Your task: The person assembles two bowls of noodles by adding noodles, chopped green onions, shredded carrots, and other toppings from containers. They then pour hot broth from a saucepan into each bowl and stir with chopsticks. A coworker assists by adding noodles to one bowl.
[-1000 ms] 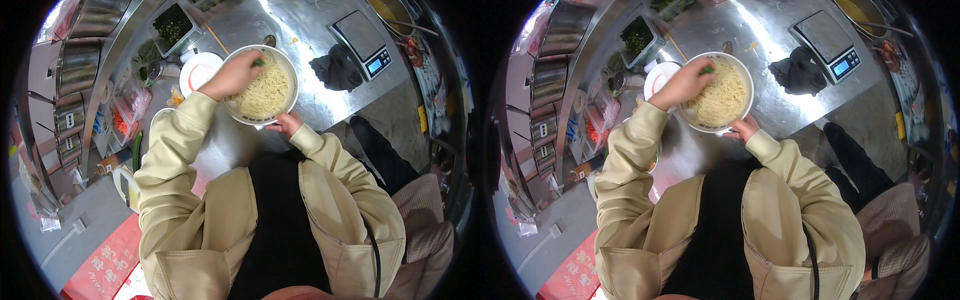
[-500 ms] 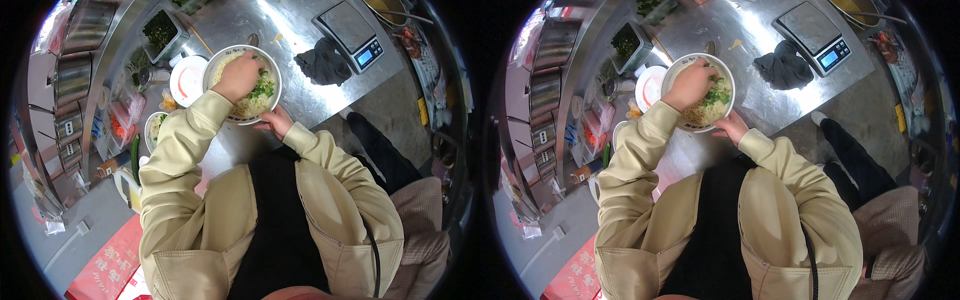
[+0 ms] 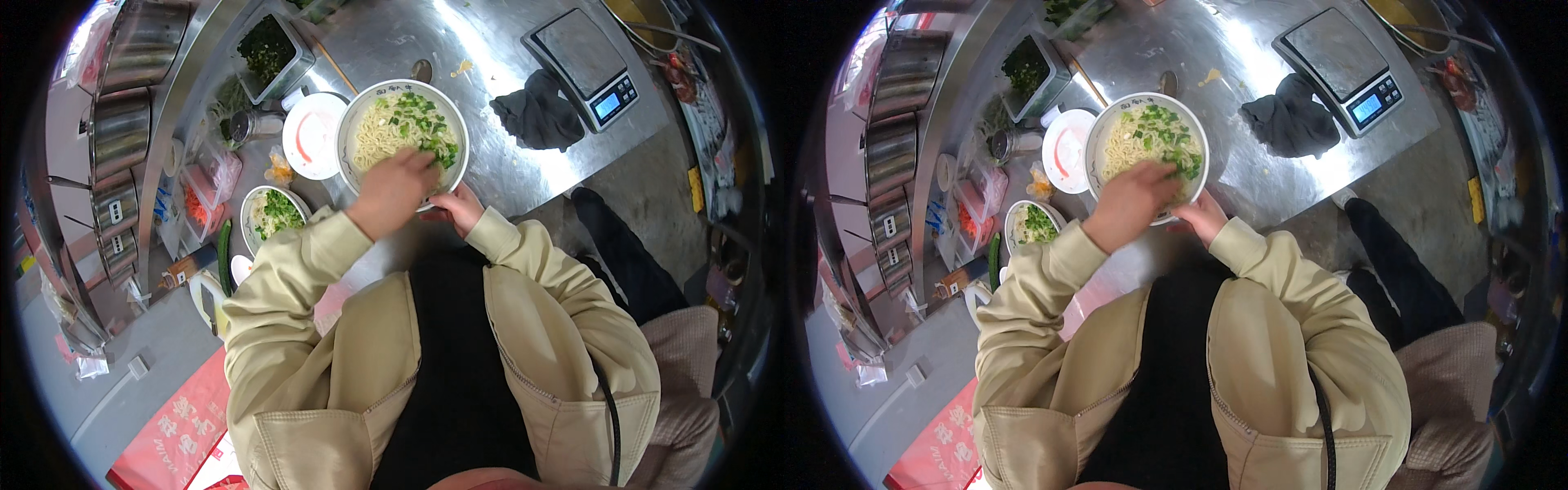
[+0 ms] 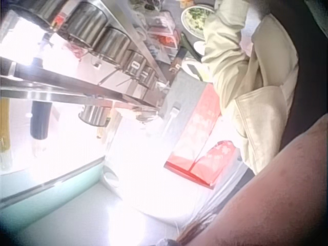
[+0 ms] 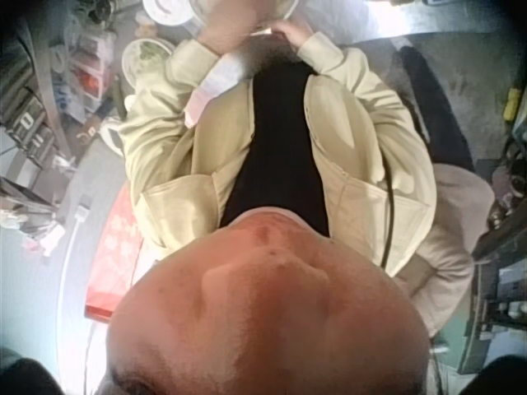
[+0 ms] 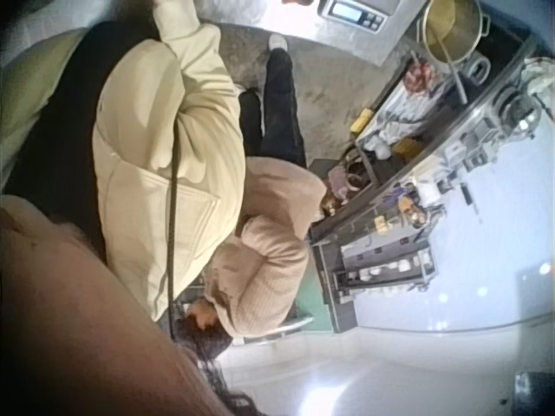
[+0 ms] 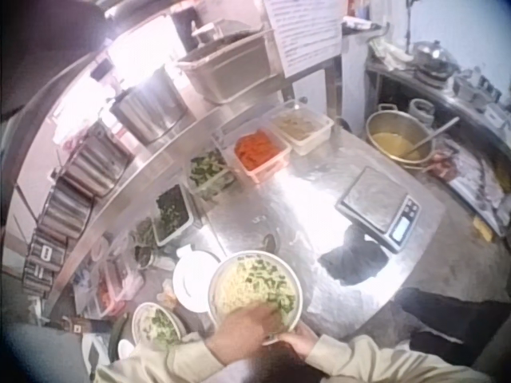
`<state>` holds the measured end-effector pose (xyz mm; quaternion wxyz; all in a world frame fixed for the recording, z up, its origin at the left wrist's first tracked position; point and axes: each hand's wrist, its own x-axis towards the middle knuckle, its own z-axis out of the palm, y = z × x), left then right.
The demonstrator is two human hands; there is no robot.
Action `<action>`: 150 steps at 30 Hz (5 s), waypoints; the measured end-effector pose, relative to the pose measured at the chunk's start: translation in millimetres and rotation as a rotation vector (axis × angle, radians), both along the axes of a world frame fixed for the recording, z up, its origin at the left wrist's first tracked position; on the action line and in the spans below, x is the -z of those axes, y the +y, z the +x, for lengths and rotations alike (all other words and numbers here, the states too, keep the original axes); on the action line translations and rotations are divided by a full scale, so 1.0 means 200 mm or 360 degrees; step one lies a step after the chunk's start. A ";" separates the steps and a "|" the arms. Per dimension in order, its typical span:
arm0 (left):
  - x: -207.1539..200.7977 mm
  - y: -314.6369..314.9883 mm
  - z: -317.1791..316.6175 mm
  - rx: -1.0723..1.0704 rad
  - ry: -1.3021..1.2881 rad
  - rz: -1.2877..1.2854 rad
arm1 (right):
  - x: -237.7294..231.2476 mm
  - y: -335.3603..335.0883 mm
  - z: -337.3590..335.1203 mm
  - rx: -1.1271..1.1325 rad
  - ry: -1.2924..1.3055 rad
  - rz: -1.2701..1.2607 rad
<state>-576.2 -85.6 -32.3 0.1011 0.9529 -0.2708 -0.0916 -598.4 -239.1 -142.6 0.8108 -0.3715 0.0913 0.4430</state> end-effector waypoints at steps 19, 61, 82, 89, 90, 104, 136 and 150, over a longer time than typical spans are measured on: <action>-0.04 0.16 0.04 0.0171 -0.0147 -0.0308 | -0.01 0.00 -0.04 0.0108 0.0069 -0.0097; 0.01 2.09 0.20 -0.2070 0.0265 -0.2790 | 0.06 0.06 -0.12 0.0503 0.0010 -0.0295; 0.12 -0.02 0.14 -0.0559 -0.0089 -0.0489 | -0.02 -0.24 0.11 -0.0478 -0.0144 -0.0064; 0.10 0.00 0.36 -0.0630 -0.0260 -0.0407 | 0.00 -0.33 0.16 -0.0458 -0.0170 -0.0032; 0.09 0.00 0.36 -0.0712 -0.0276 -0.0412 | 0.00 -0.34 0.17 -0.0439 -0.0146 -0.0013; -0.06 -0.04 0.08 -0.0798 0.0144 -0.0206 | -0.02 -0.35 0.24 -0.0519 -0.0167 -0.0047; -0.14 0.09 0.08 -0.0763 -0.0462 -0.0026 | -0.27 -0.21 0.51 0.0246 -0.2369 -0.1358; -0.16 0.11 -0.43 -0.1296 -0.0374 -0.0325 | -0.27 0.06 0.53 -0.0203 -0.2633 -0.1894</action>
